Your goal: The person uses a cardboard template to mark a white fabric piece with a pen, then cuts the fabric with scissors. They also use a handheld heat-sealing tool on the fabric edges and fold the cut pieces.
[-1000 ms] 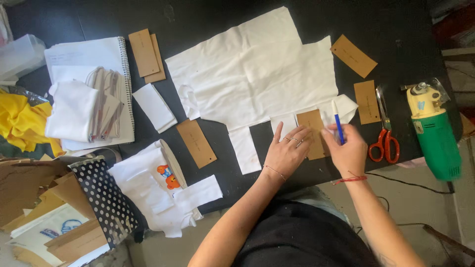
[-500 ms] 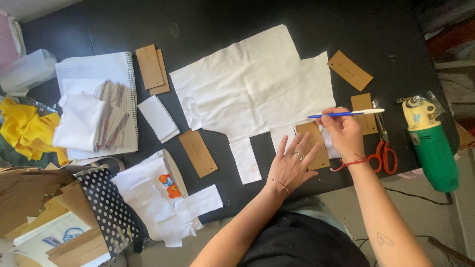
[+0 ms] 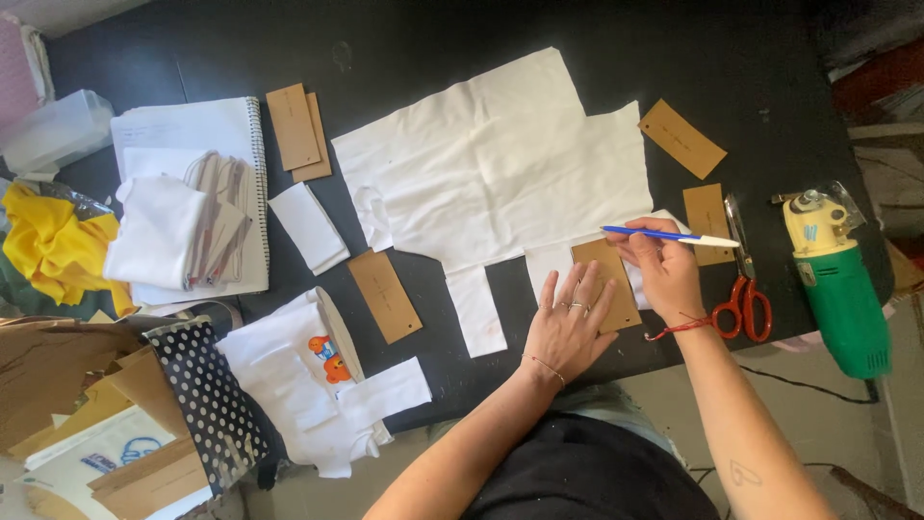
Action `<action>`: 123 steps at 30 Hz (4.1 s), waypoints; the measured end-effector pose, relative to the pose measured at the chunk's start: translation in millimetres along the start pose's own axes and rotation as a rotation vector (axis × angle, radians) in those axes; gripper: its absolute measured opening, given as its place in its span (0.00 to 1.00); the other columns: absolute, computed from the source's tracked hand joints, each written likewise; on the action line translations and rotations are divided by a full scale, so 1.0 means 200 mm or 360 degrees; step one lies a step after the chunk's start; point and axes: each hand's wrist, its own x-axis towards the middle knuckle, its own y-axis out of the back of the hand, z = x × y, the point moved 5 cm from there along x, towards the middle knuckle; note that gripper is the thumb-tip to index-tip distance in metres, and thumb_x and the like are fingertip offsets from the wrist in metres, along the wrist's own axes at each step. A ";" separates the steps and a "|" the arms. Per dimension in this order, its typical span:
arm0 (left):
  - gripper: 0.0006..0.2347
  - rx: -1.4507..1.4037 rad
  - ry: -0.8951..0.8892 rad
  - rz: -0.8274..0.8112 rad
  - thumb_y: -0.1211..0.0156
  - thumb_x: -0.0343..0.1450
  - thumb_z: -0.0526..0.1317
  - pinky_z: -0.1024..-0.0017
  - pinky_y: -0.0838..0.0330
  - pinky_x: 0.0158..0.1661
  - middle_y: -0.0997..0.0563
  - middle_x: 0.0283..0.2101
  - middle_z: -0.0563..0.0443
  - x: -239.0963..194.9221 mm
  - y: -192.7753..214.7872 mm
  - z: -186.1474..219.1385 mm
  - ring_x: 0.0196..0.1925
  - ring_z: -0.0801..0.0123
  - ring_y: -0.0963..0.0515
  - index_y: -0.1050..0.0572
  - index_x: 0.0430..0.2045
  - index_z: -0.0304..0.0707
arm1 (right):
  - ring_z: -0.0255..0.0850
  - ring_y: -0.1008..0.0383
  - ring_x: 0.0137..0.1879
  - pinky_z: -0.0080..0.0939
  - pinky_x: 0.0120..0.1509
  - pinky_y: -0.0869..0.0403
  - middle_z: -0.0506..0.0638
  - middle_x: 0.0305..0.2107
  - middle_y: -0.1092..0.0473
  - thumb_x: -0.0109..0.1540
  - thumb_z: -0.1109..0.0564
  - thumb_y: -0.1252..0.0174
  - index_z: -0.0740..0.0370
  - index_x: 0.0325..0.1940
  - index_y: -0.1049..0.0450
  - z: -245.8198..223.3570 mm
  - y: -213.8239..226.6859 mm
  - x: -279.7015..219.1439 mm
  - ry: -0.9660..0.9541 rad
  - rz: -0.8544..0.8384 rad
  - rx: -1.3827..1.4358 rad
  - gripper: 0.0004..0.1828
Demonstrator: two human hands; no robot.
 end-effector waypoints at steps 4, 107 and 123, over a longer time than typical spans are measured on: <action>0.28 -0.0079 0.0019 -0.0015 0.45 0.56 0.53 0.52 0.59 0.60 0.42 0.58 0.41 0.01 0.01 0.00 0.61 0.56 0.43 0.39 0.49 0.44 | 0.47 0.31 0.43 0.41 0.46 0.30 0.62 0.33 0.32 0.63 0.60 0.56 0.66 0.42 0.37 -0.01 0.01 0.00 0.0051 0.0045 -0.0122 0.07; 0.04 -0.0248 0.0330 0.0402 0.50 0.66 0.33 0.73 0.42 0.29 0.26 0.42 0.61 -0.19 0.24 -0.19 0.38 0.71 0.28 0.34 0.20 0.44 | 0.38 0.31 0.29 0.33 0.33 0.35 0.43 0.24 0.29 0.38 0.47 0.41 0.38 0.44 0.37 -0.24 -0.10 0.43 -0.0263 -0.1829 -0.2533 0.30; 0.04 -0.0394 0.0226 0.0133 0.51 0.63 0.39 0.69 0.42 0.28 0.25 0.38 0.52 -0.22 0.33 -0.13 0.30 0.64 0.28 0.32 0.21 0.39 | 0.39 0.29 0.30 0.34 0.36 0.33 0.45 0.26 0.28 0.37 0.49 0.41 0.43 0.43 0.34 -0.33 -0.31 0.33 -0.0133 -0.1804 -0.2144 0.29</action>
